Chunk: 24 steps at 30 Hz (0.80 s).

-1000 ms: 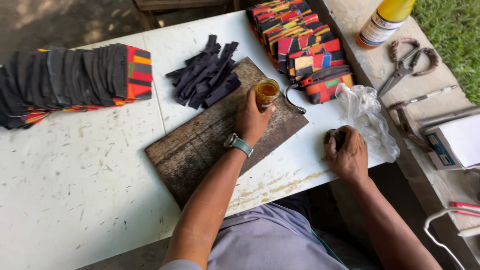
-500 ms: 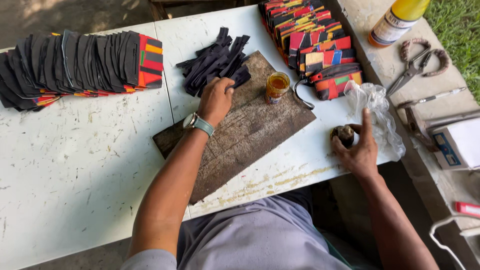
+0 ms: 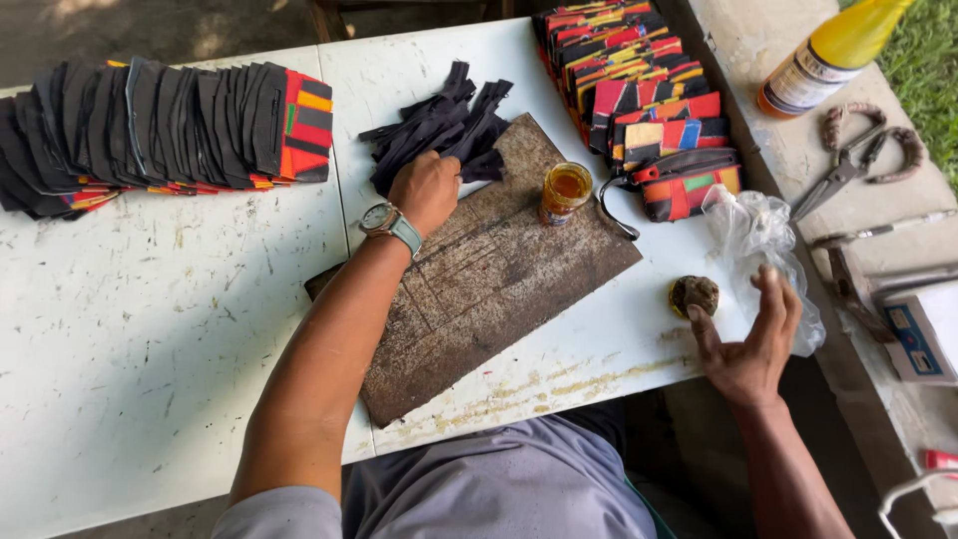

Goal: The person pours a yellow liquid from a bottle into a small jar, then uses a small applicator to apply the liquid to black zipper strips laid on a wooden board. The person handles multiple zipper strips one at a time, applying the liquid along their length.

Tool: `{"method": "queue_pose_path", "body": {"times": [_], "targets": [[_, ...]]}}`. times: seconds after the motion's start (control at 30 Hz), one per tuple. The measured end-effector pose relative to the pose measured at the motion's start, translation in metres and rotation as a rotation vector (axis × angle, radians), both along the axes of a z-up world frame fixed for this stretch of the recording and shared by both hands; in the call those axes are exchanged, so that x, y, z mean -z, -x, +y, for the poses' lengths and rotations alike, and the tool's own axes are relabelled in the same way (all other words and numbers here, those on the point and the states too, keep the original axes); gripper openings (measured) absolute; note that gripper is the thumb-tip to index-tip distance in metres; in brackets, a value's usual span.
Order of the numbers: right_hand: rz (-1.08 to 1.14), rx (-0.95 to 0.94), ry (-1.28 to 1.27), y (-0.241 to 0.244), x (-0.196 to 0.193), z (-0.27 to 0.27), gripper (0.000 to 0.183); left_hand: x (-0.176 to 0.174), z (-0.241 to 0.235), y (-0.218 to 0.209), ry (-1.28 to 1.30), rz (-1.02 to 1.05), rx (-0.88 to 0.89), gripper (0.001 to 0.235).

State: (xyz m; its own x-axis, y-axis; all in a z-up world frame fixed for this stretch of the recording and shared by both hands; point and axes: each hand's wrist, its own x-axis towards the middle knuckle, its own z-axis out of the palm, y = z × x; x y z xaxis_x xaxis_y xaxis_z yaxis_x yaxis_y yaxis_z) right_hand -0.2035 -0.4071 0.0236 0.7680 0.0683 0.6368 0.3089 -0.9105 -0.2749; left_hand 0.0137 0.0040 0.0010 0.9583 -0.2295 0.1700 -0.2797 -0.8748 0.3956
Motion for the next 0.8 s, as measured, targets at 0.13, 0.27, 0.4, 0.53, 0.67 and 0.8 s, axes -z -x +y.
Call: {"method": "queue_pose_path", "body": {"times": [0.13, 0.27, 0.4, 0.53, 0.67, 0.8], "targets": [[0.232, -0.043, -0.256, 0.017, -0.010, 0.032, 0.053, 0.007, 0.017, 0.006, 0.195, -0.007, 0.008, 0.018], [0.486, -0.224, -0.315, -0.002, -0.007, 0.076, 0.069, -0.012, 0.030, 0.008, 0.333, -0.179, -0.006, 0.014], [0.471, -0.191, -0.233, -0.016, -0.003, 0.094, 0.075, -0.044, 0.038, 0.031, 0.487, 0.017, -0.146, 0.015], [0.506, -0.176, -0.326, -0.020, -0.001, 0.088, 0.072, -0.063, 0.024, 0.073, 0.631, 0.358, -0.096, 0.014], [0.484, -0.171, -0.312, -0.020, 0.008, 0.086, 0.074, -0.048, -0.012, 0.112, 0.749, 0.547, 0.087, 0.014], [0.546, -0.180, -0.491, -0.021, 0.007, 0.083, 0.078, -0.044, -0.027, 0.130, 0.423, 0.610, 0.077, 0.009]]}}
